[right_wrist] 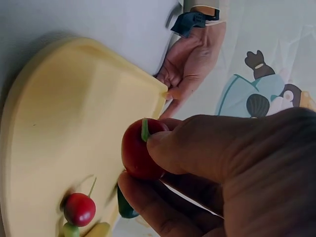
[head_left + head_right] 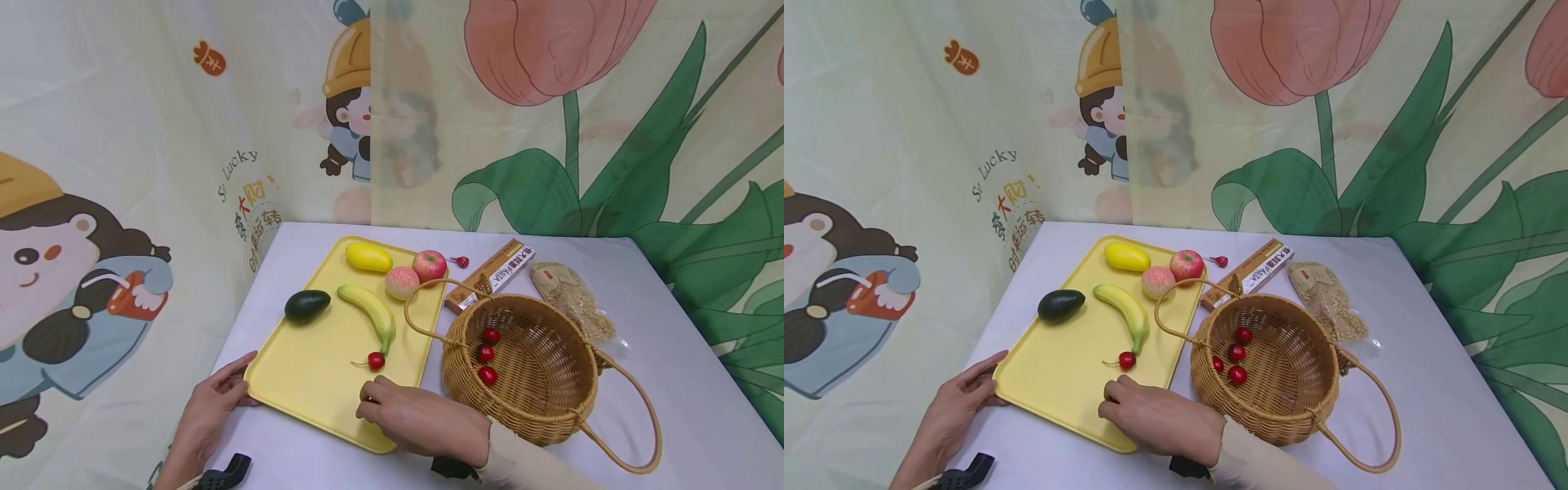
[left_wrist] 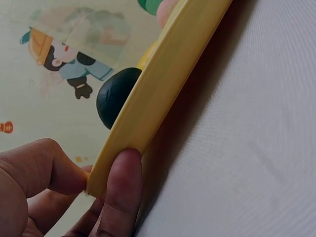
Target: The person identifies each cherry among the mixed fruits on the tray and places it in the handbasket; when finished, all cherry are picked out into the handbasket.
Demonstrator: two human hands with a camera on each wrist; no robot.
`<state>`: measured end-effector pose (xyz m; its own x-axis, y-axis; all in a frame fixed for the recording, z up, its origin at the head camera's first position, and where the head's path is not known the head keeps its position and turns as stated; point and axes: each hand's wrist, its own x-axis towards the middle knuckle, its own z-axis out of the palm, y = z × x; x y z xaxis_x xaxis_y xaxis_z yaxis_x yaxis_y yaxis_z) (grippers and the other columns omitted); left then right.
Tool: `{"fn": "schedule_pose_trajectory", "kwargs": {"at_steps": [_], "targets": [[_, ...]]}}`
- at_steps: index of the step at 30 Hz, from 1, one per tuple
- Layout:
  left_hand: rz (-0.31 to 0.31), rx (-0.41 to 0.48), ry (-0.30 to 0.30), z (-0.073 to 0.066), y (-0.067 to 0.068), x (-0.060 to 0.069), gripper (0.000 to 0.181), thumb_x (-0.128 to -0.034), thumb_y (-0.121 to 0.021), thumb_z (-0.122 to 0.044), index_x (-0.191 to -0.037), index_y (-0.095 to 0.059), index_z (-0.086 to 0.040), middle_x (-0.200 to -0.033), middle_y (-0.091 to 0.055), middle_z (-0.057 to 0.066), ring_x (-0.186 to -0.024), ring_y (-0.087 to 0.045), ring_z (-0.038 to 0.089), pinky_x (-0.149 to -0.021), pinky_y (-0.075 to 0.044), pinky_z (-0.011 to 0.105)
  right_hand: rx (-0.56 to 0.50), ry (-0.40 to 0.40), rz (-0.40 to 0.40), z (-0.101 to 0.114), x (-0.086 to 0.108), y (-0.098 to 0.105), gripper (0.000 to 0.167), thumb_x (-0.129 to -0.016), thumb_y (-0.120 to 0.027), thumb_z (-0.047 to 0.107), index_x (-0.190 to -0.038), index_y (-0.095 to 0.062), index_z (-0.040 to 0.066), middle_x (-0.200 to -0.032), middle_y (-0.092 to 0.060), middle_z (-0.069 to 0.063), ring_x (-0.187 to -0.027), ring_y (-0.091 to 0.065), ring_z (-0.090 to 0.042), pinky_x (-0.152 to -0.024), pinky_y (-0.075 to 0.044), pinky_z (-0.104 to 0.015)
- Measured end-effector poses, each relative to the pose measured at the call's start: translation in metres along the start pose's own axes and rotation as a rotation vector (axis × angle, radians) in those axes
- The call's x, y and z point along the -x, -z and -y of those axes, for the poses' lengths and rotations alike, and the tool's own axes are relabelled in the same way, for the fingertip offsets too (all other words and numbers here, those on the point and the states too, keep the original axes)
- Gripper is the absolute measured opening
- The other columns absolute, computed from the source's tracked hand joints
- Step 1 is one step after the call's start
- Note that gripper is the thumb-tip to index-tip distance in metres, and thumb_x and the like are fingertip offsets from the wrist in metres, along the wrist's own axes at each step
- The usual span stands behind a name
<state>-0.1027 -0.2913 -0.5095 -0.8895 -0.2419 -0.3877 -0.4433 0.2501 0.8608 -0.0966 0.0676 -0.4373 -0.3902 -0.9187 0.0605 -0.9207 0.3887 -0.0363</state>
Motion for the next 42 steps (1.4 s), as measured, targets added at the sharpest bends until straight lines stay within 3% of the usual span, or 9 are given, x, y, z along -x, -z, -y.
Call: {"fn": "schedule_pose_trajectory", "kwargs": {"at_steps": [15, 20, 25, 32, 36, 42], "targets": [[0.006, 0.014, -0.013, -0.002, 0.003, -0.001, 0.058, -0.1044, -0.059, -0.006, -0.161, -0.048, -0.013, -0.122, -0.067, 0.011, -0.091, -0.067, 0.011, -0.079, -0.066, 0.026, 0.055, 0.103, 0.152, -0.004, 0.035, 0.025, 0.017, -0.097, -0.077, 0.016, -0.111, -0.070, 0.025, -0.106, -0.058, 0.010, -0.091, -0.049, -0.002, -0.071, -0.040, -0.006], [0.011, 0.023, -0.009, -0.003, 0.003, -0.002, 0.058, -0.1041, -0.058, -0.005, -0.161, -0.048, -0.013, -0.123, -0.066, 0.012, -0.092, -0.068, 0.012, -0.079, -0.067, 0.027, 0.061, 0.124, 0.154, -0.008, 0.046, 0.036, 0.022, -0.095, -0.079, 0.015, -0.112, -0.069, 0.024, -0.107, -0.057, 0.010, -0.091, -0.048, -0.002, -0.068, -0.038, -0.007], [0.009, 0.020, -0.020, -0.004, 0.003, -0.002, 0.058, -0.1039, -0.058, -0.005, -0.161, -0.049, -0.013, -0.121, -0.067, 0.011, -0.091, -0.068, 0.011, -0.079, -0.067, 0.027, 0.003, 0.093, 0.184, -0.013, 0.057, 0.052, 0.032, -0.096, -0.078, 0.014, -0.124, -0.065, 0.025, -0.115, -0.057, 0.009, -0.095, -0.048, -0.002, -0.071, -0.042, -0.008], [-0.005, 0.015, -0.010, -0.006, 0.002, -0.002, 0.059, -0.1028, -0.056, -0.004, -0.161, -0.049, -0.013, -0.125, -0.066, 0.013, -0.092, -0.067, 0.012, -0.078, -0.066, 0.025, 0.054, 0.091, 0.271, -0.017, 0.074, 0.072, 0.023, -0.094, -0.082, 0.023, -0.113, -0.070, 0.028, -0.106, -0.057, 0.011, -0.093, -0.045, -0.002, -0.074, -0.046, -0.011], [-0.012, 0.017, -0.005, -0.006, 0.001, -0.001, 0.059, -0.1028, -0.056, -0.004, -0.160, -0.050, -0.013, -0.129, -0.065, 0.015, -0.092, -0.067, 0.013, -0.078, -0.066, 0.025, 0.050, 0.077, 0.325, -0.018, 0.082, 0.087, 0.028, -0.093, -0.083, 0.025, -0.118, -0.072, 0.030, -0.112, -0.059, 0.012, -0.098, -0.047, -0.002, -0.077, -0.051, -0.010], [-0.007, 0.014, 0.005, -0.003, 0.001, 0.000, 0.058, -0.1028, -0.057, -0.004, -0.160, -0.050, -0.014, -0.120, -0.066, 0.012, -0.091, -0.067, 0.014, -0.078, -0.066, 0.026, -0.090, -0.061, 0.231, -0.028, 0.109, 0.113, 0.041, -0.095, -0.081, 0.022, -0.132, -0.066, 0.032, -0.129, -0.058, 0.009, -0.107, -0.054, -0.004, -0.079, -0.058, -0.011]]}}
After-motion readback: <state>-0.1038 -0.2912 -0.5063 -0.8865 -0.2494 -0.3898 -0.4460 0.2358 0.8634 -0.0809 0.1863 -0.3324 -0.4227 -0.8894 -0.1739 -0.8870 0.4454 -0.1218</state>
